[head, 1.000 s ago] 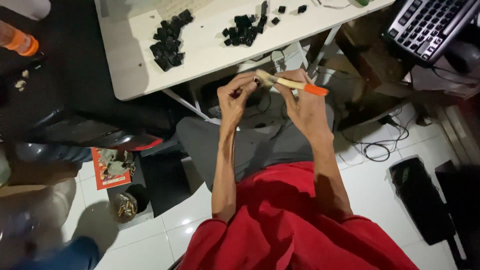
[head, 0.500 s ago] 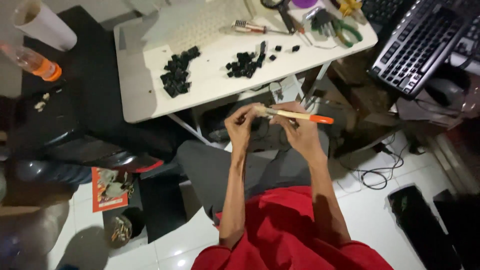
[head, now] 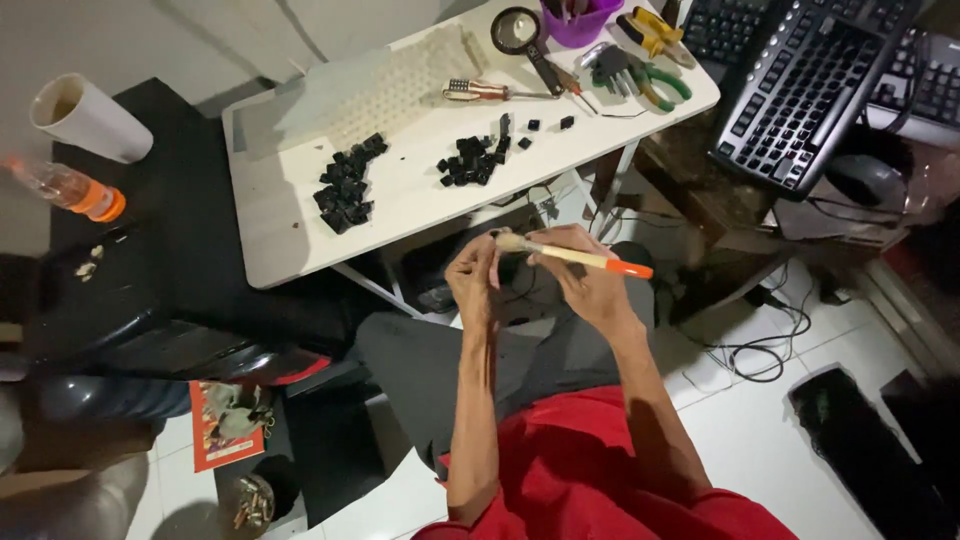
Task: Cleaning individual mechanical keyboard switches using a small paintbrush to remove dust and debris.
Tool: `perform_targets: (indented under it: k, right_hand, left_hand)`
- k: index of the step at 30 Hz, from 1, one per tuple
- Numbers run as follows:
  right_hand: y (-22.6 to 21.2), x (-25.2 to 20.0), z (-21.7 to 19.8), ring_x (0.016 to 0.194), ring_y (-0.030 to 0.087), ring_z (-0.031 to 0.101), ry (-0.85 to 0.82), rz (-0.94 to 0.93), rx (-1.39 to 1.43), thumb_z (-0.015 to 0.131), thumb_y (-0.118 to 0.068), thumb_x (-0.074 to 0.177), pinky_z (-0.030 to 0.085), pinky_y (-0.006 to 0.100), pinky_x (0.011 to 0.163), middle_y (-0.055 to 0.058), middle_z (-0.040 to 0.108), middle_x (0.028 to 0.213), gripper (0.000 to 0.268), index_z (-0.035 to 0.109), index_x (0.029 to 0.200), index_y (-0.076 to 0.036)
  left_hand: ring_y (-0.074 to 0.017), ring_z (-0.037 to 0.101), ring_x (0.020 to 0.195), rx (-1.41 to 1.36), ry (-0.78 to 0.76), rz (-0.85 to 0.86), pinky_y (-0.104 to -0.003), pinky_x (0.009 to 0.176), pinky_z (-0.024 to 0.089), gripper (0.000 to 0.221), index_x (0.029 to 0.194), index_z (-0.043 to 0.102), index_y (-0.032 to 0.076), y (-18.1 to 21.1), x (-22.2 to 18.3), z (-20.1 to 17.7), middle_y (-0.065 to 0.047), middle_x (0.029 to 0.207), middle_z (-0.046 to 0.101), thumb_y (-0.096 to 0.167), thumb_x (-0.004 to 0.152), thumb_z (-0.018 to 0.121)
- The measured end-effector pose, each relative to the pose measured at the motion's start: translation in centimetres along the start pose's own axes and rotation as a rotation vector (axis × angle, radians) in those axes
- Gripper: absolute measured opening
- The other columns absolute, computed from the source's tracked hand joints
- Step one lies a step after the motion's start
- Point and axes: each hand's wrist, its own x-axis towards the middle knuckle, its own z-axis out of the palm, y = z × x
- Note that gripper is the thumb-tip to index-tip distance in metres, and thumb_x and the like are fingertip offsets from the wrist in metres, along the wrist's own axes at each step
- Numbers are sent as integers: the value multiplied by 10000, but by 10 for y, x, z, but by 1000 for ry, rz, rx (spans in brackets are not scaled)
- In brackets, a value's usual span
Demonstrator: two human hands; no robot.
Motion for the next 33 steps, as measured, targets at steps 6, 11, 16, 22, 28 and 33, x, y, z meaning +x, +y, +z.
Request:
perform_targets:
  k: [6,11,16,22,28,33]
  right_hand:
    - [-12,10,-8,1020,433,722,-85,100,-229,599,-180,1065,598,512,822,127,749,1130,162,702,1178,-129]
    - [-21,13,-2,915,460,714,-3,72,-172,732,-79,967,600,483,722,186,756,1005,117,719,1082,-61]
    - [-48,25,-4,710,510,697,-18,70,-447,686,43,986,608,523,598,331,718,825,93,675,951,129]
    - [-14,2,2,859,429,733,27,77,-156,689,-77,1014,621,426,693,153,753,987,145,686,1159,-66]
    - [-17,6,2,816,471,688,77,113,-90,620,-79,1060,604,441,661,184,726,994,124,679,1164,-46]
    - [-24,3,-1,831,446,715,-38,149,-131,628,-59,1034,584,463,696,181,716,917,112,666,1139,-47]
  left_hand:
    - [-173,756,937,-190,3,-119,-383,989,539,82,941,792,61,-25,1,-9,-110,927,794,131,956,753]
    - [-201,759,952,-223,-42,-137,-395,1017,529,153,981,793,35,14,-13,15,-132,945,790,182,947,768]
    - [-179,752,961,-69,-32,-82,-358,950,559,173,1033,801,52,12,-10,4,-112,999,788,181,919,792]
    - [-182,722,924,115,-86,123,-337,839,620,284,1103,784,8,-4,-2,-14,-163,954,781,15,823,836]
    - [-145,710,891,221,-122,241,-320,808,600,281,1023,817,48,9,-3,-15,-146,918,787,30,755,900]
    - [-145,721,919,175,-130,184,-320,847,617,305,1096,799,26,5,0,-25,-154,956,791,-15,800,858]
